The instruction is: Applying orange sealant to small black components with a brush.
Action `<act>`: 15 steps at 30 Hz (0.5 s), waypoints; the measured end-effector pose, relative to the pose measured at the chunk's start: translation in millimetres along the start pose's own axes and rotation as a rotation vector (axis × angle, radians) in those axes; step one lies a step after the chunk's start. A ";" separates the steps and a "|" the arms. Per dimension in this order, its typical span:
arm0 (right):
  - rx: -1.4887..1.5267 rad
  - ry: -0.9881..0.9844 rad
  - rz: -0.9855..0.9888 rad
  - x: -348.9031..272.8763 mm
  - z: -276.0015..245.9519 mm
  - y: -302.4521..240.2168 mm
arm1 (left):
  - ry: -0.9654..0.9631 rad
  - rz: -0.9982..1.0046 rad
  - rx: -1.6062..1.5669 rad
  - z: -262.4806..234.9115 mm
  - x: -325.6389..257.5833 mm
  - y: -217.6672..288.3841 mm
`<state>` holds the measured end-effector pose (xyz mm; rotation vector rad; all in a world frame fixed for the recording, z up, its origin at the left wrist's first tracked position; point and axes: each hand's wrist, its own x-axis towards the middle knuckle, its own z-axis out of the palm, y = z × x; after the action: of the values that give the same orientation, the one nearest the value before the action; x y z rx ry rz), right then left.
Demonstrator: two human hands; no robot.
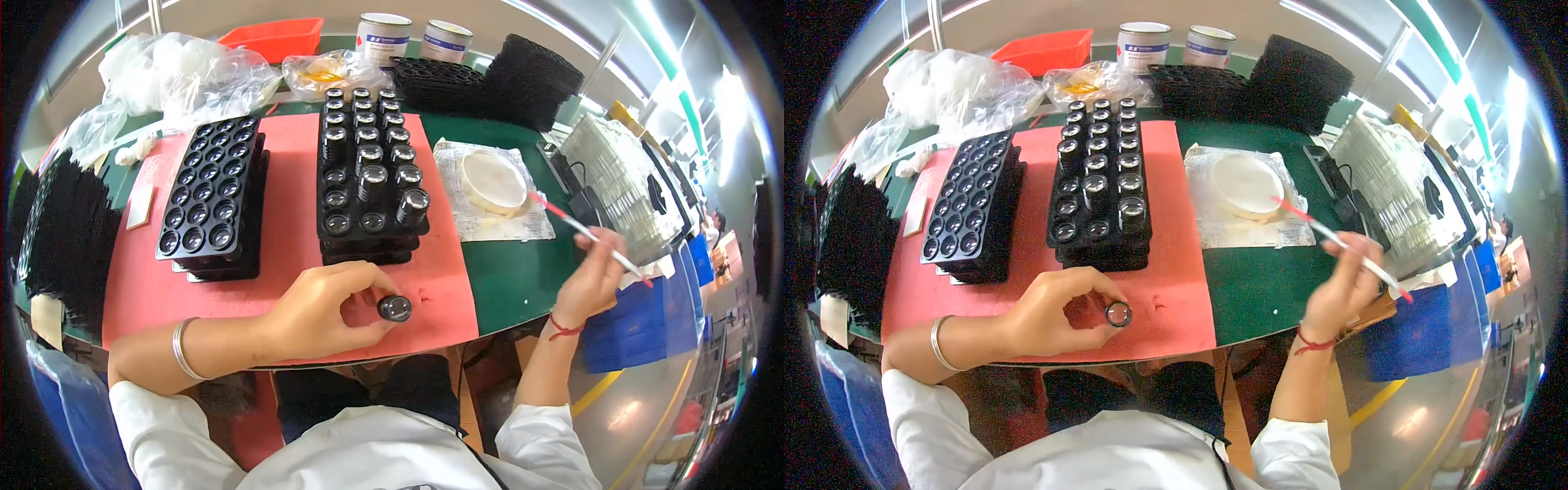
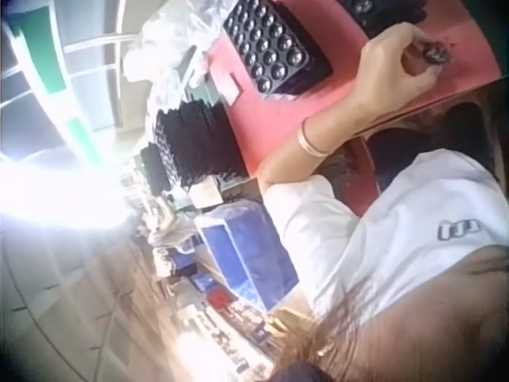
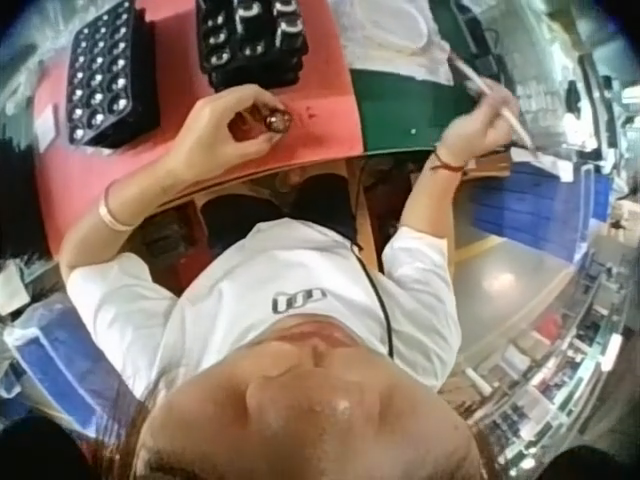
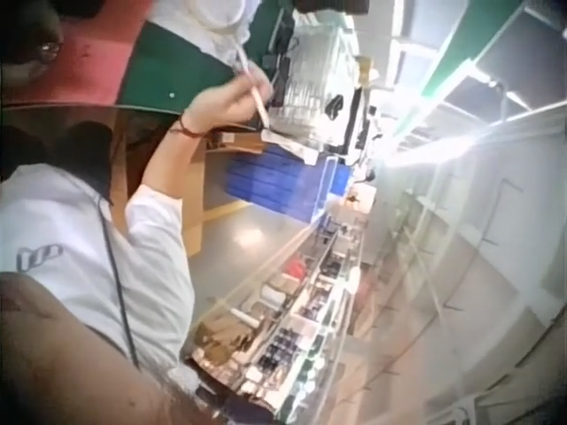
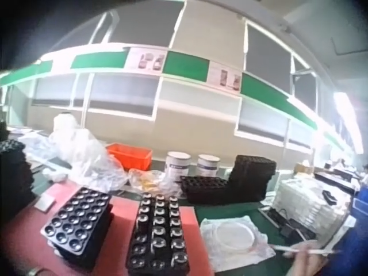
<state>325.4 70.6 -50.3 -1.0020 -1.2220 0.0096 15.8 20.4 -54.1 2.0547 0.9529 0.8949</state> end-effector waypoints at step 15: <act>1.017 -0.150 0.340 -74.3 -14.1 -20.2 | 0.116 -0.354 -0.464 -1.4 -5.3 -2.2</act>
<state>297.1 12.5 -94.4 -0.2896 -0.9634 0.8972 11.4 17.5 -56.7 1.4056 1.0178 0.9434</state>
